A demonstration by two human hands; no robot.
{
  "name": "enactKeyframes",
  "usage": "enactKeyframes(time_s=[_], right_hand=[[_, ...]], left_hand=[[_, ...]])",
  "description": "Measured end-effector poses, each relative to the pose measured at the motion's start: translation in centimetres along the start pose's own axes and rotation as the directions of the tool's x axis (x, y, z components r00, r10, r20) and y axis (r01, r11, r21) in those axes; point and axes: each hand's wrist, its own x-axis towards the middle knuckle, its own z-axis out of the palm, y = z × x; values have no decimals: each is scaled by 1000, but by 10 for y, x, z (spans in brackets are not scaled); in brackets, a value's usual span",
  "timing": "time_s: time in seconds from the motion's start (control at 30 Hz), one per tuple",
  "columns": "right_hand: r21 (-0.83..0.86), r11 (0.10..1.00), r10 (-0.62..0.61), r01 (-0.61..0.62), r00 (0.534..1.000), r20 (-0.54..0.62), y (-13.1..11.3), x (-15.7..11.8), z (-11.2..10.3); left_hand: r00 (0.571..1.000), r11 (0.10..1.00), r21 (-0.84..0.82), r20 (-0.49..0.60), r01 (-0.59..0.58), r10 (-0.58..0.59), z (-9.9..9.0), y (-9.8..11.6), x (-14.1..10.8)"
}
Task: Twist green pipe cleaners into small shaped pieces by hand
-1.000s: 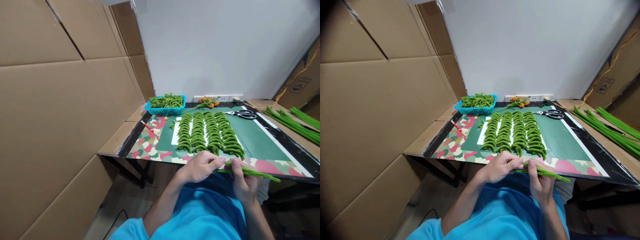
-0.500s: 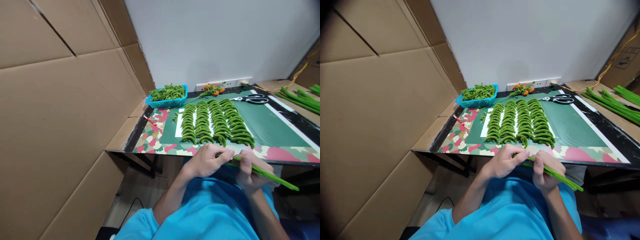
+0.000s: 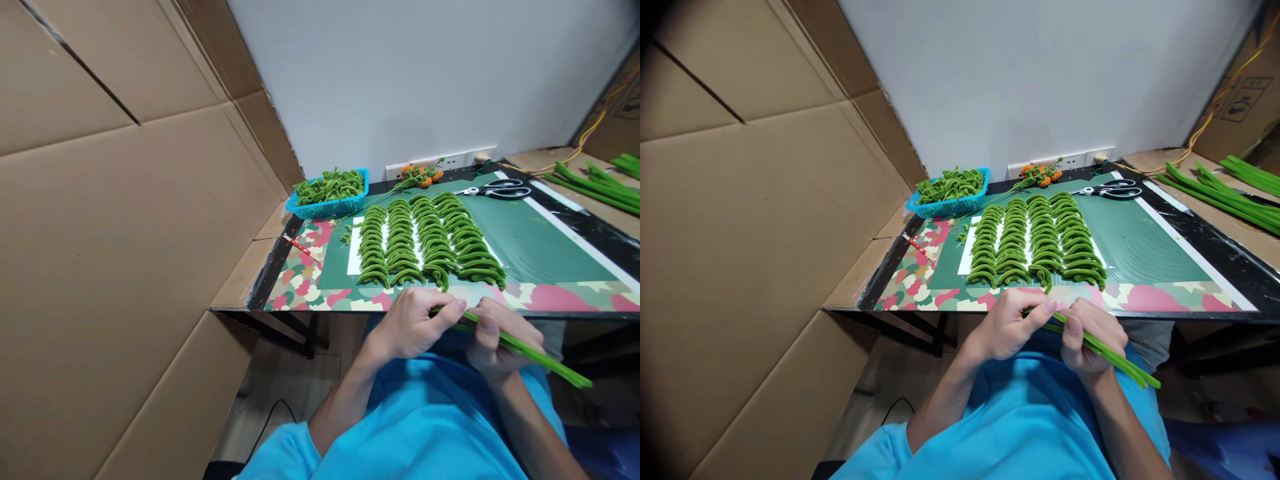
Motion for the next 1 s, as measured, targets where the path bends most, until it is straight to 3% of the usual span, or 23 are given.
enactKeyframes(time_s=[0.67, 1.0], right_hand=[[-32, 999, -19, 17, 998, -63, 2, -4, 2], [-49, 998, -52, 48, 996, -72, 6, -8, 2]], left_hand=[[999, 997, 75, -29, -28, 30, 9, -4, -5], [993, 984, 176, -100, -37, 55, 19, -7, -7]])
